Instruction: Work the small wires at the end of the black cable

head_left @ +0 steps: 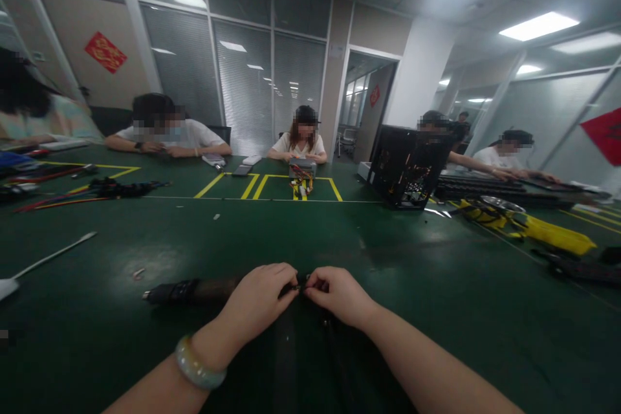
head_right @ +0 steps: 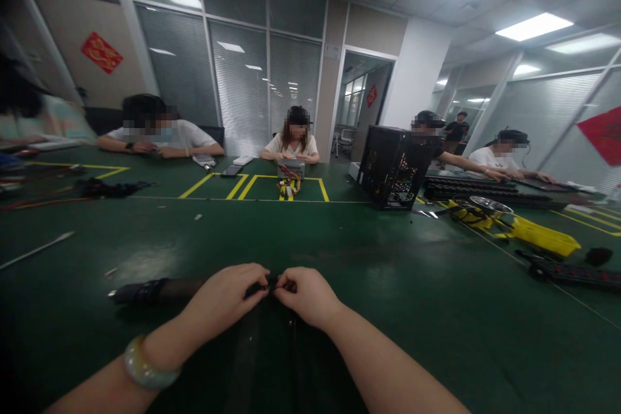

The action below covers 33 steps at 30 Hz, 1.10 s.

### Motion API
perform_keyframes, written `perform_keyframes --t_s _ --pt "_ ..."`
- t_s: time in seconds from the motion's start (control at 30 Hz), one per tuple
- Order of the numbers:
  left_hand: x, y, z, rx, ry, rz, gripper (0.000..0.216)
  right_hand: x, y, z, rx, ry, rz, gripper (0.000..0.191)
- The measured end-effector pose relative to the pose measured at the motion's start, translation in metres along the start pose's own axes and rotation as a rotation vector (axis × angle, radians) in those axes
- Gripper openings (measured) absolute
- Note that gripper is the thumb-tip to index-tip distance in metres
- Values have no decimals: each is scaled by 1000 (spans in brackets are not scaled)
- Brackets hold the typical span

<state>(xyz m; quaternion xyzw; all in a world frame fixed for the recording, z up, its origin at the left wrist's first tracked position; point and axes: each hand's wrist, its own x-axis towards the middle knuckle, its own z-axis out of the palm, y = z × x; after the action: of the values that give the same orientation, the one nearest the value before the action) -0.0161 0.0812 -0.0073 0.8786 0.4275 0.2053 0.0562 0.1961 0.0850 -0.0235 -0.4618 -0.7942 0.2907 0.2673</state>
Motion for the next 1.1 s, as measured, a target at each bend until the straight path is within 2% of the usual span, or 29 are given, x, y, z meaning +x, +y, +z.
perform_keyframes --t_s 1.1 --pt "-1 2 -1 13 -23 -26 7 -1 -4 0 43 -6 41 10"
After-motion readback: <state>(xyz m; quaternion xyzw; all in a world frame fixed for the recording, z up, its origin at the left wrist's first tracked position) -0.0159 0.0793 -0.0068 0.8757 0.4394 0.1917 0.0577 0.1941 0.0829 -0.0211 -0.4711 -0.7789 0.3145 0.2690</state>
